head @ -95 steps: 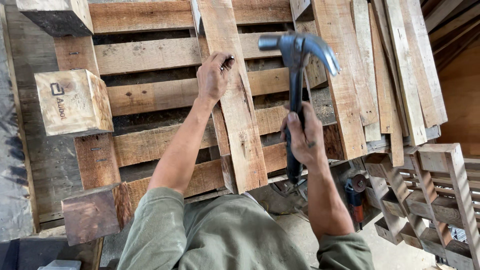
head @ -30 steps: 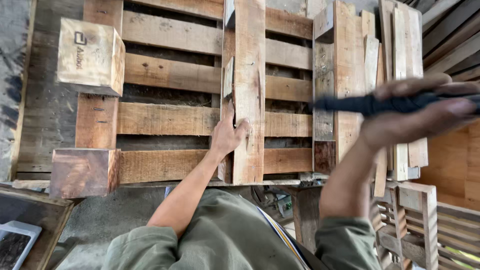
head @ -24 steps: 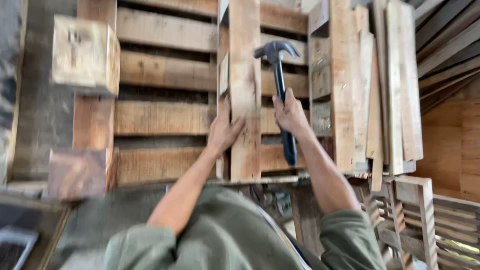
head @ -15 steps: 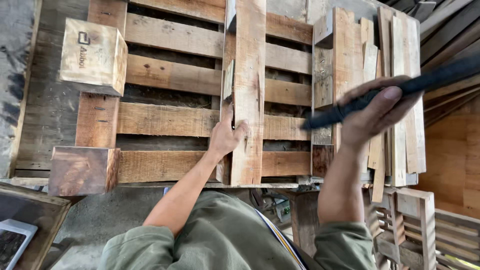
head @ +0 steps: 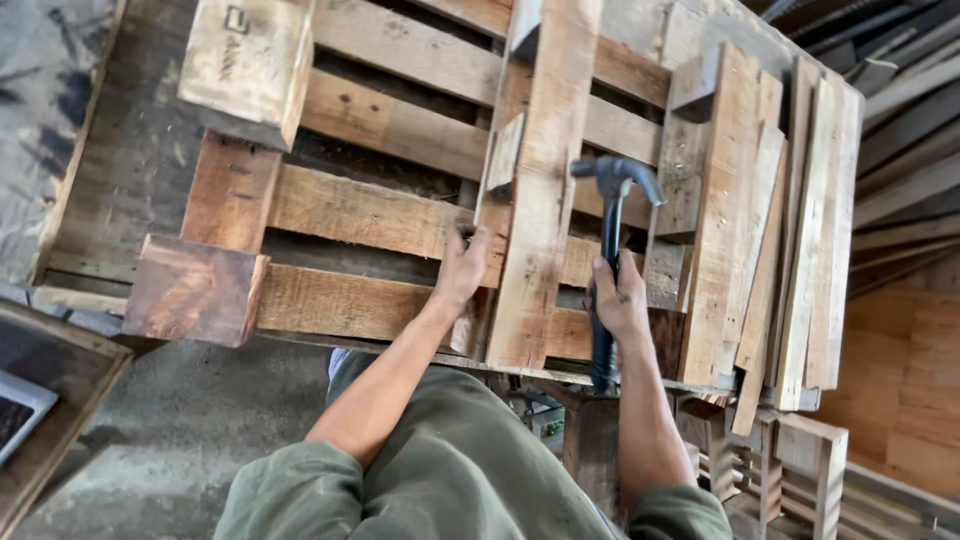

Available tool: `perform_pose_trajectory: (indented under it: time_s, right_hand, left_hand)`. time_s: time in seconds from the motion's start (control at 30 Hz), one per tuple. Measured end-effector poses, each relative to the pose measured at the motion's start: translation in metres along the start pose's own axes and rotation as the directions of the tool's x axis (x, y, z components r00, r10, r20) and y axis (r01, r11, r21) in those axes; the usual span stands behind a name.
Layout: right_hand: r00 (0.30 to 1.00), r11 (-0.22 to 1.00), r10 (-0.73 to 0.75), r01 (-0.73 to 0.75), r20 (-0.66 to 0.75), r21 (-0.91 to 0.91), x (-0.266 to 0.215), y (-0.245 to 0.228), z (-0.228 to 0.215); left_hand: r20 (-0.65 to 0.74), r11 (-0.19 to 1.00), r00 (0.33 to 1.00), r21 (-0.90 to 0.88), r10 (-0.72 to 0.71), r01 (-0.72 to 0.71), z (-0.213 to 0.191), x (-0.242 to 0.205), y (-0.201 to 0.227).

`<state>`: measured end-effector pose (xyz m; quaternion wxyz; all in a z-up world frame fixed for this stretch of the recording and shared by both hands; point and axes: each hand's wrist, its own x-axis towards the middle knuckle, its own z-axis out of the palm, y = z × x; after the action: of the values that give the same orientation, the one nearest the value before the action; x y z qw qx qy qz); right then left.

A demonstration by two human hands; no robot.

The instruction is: The person assembles a wooden pallet by placing planks across a base frame and hammering nails to secure them. They repeatedly position planks, drive nails with a hammer, and adjust the pieces to align with the pallet structure.

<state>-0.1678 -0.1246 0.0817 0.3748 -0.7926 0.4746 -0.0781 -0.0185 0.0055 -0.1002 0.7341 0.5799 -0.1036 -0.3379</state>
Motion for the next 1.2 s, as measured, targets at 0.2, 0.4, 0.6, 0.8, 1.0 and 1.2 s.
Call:
perform_pose_trajectory:
  time_s: [0.2,0.4,0.6,0.8,1.0,1.2]
  right_hand:
    - [0.999,0.991,-0.042,0.046,0.031,-0.123,-0.003,0.027,0.011]
    - [0.998,0.987,-0.069,0.067,-0.010,-0.149,-0.001,0.033,0.025]
    - [0.995,0.996,-0.075,0.072,-0.059,-0.044,-0.002,0.038,0.027]
    - [0.995,0.899,0.092,-0.093,0.023,0.428,-0.039,0.036,0.020]
    - [0.996,0.902,0.080,-0.090,0.041,0.422,-0.079,0.046,0.013]
    - [0.987,0.846,0.132,-0.161,0.092,0.508,-0.102,0.063,0.017]
  left_hand:
    - [0.040,0.786,0.953,-0.556,-0.300,0.271,-0.015,0.014,-0.008]
    - [0.065,0.677,0.938,-0.675,-0.340,0.292,-0.038,0.019,0.055]
    - [0.145,0.800,0.980,-0.568,-0.135,0.194,-0.003,0.062,0.090]
    - [0.230,0.981,0.956,-0.111,0.183,-0.161,0.039,0.106,0.110]
    - [0.216,0.891,0.970,0.412,0.109,-0.191,0.042,0.111,0.132]
    - [0.021,0.939,0.995,-0.329,-0.098,0.100,-0.017,0.124,0.157]
